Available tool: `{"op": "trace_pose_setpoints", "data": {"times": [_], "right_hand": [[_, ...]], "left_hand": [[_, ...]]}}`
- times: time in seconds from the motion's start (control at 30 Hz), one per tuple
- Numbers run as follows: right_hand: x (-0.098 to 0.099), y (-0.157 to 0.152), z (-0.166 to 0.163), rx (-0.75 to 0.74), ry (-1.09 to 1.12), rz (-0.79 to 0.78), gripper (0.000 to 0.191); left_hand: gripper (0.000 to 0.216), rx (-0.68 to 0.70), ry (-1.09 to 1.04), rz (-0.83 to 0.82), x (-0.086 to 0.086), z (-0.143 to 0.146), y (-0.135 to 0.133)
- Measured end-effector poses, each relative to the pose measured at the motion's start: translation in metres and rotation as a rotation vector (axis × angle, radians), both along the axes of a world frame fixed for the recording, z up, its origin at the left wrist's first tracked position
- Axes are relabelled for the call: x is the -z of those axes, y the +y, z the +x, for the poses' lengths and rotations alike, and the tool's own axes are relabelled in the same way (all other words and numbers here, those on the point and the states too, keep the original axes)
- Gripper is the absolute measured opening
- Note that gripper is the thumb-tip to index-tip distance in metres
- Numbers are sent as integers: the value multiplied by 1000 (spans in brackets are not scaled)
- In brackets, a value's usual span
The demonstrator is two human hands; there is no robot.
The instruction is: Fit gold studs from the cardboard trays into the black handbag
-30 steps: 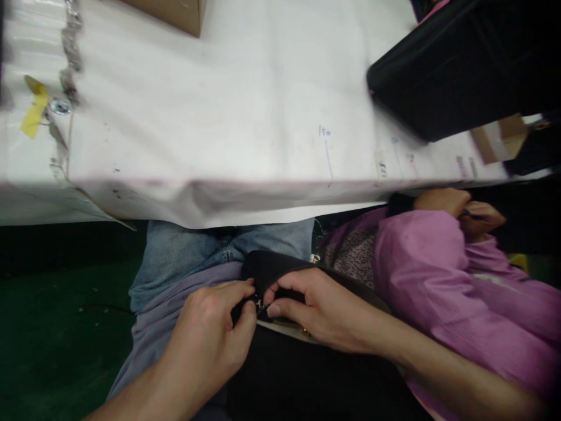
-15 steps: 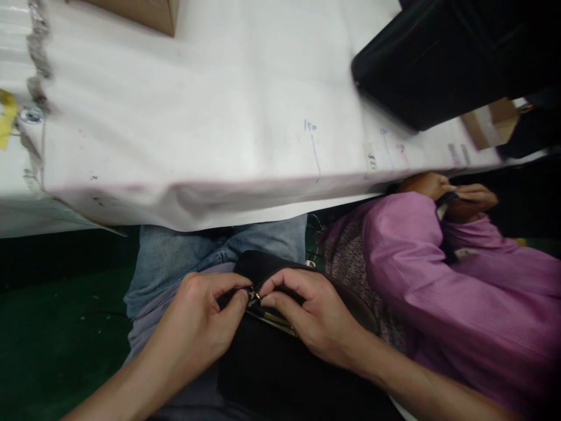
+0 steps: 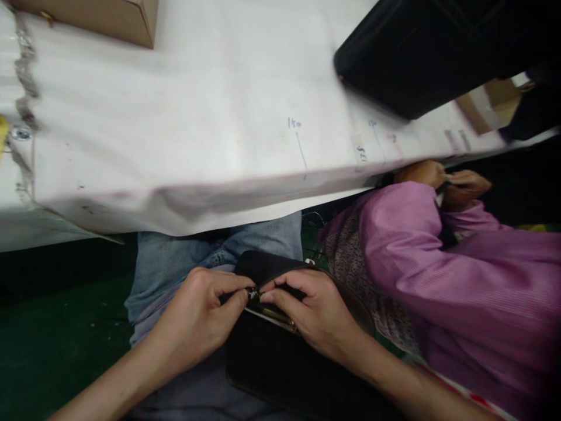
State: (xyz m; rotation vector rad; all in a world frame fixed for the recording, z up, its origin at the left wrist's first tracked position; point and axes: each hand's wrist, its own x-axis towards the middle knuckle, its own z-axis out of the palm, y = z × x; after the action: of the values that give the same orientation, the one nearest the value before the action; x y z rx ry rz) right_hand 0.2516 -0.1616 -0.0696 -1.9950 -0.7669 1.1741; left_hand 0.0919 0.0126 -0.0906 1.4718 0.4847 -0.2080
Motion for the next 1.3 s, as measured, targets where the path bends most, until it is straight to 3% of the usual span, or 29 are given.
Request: {"op": "trace_pose_setpoints", "data": {"times": [0.17,0.4,0.7,0.97,1.17,1.3], "right_hand": [[8,-11,-3,28,-98,22,7],[3,-14,-8,14,-240,141,10],[3,-14,-8,-74,-360,271,15],[4,-4,-8,-29,-317,117,17],[-3,-2,2,-33,-166,20,14],[-6,-1,5,-13,-227,-29,11]], "left_hand": [[35,13,10,-26,0,2,-3],[34,68,-71,6,0,3,-5],[30,90,-91,-30,8,1,-4],[25,37,-89,43,5,1,-4],[25,-82,-71,-51,6,2,-9],[26,-88,-49,-63,8,4,-7]]}}
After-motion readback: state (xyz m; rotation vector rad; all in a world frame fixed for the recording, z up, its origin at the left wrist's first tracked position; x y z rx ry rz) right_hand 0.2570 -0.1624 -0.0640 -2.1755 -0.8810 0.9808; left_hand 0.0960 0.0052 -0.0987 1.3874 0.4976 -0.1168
